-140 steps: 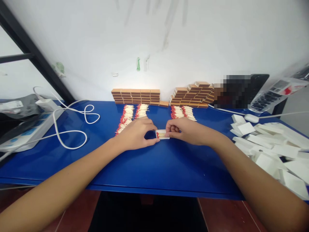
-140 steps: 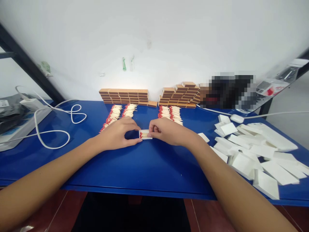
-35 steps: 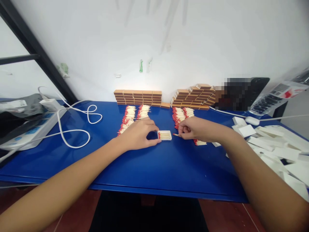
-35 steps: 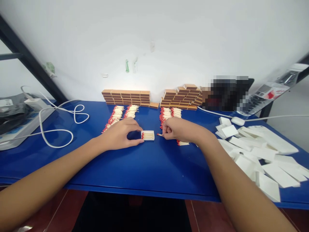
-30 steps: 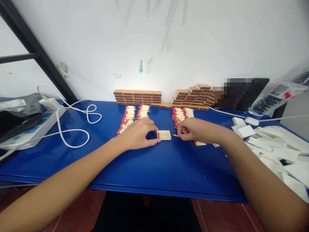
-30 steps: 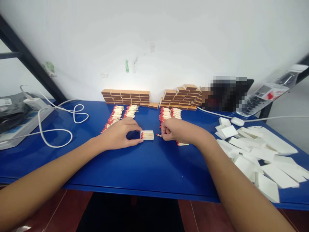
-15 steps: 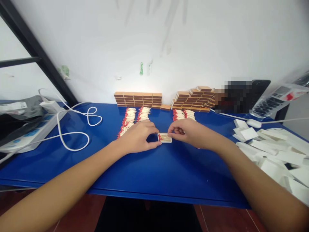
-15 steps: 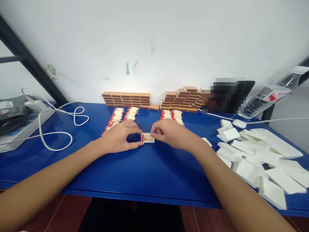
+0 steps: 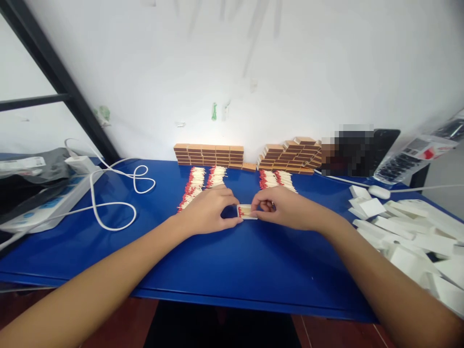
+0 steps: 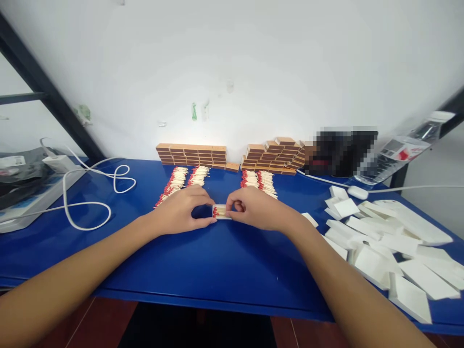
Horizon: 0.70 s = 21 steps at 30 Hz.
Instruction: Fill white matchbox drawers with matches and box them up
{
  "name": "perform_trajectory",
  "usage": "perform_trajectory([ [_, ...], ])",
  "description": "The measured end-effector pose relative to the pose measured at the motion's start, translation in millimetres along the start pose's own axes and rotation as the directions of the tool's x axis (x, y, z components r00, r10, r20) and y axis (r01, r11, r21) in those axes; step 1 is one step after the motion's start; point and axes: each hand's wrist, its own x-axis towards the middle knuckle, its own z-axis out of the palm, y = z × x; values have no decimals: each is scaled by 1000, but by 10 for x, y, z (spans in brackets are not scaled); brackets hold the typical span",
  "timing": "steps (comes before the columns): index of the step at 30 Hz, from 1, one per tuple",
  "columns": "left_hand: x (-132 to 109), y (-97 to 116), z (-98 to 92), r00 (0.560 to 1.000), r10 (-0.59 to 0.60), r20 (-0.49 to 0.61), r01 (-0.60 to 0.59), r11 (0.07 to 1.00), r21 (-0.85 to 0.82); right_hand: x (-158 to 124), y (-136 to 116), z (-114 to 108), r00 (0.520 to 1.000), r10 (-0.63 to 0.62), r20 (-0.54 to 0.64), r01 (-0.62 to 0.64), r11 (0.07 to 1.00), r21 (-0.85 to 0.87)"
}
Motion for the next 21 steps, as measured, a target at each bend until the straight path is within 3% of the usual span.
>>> perform_trajectory([
  [13, 0, -6, 6, 1000, 2, 18, -2, 1000, 3, 23, -18, 77, 1000, 8, 29, -10, 997, 83],
  [21, -1, -2, 8, 1000, -3, 11, 3, 1000, -6, -11, 13, 8, 997, 30, 66, -30, 1000, 0],
])
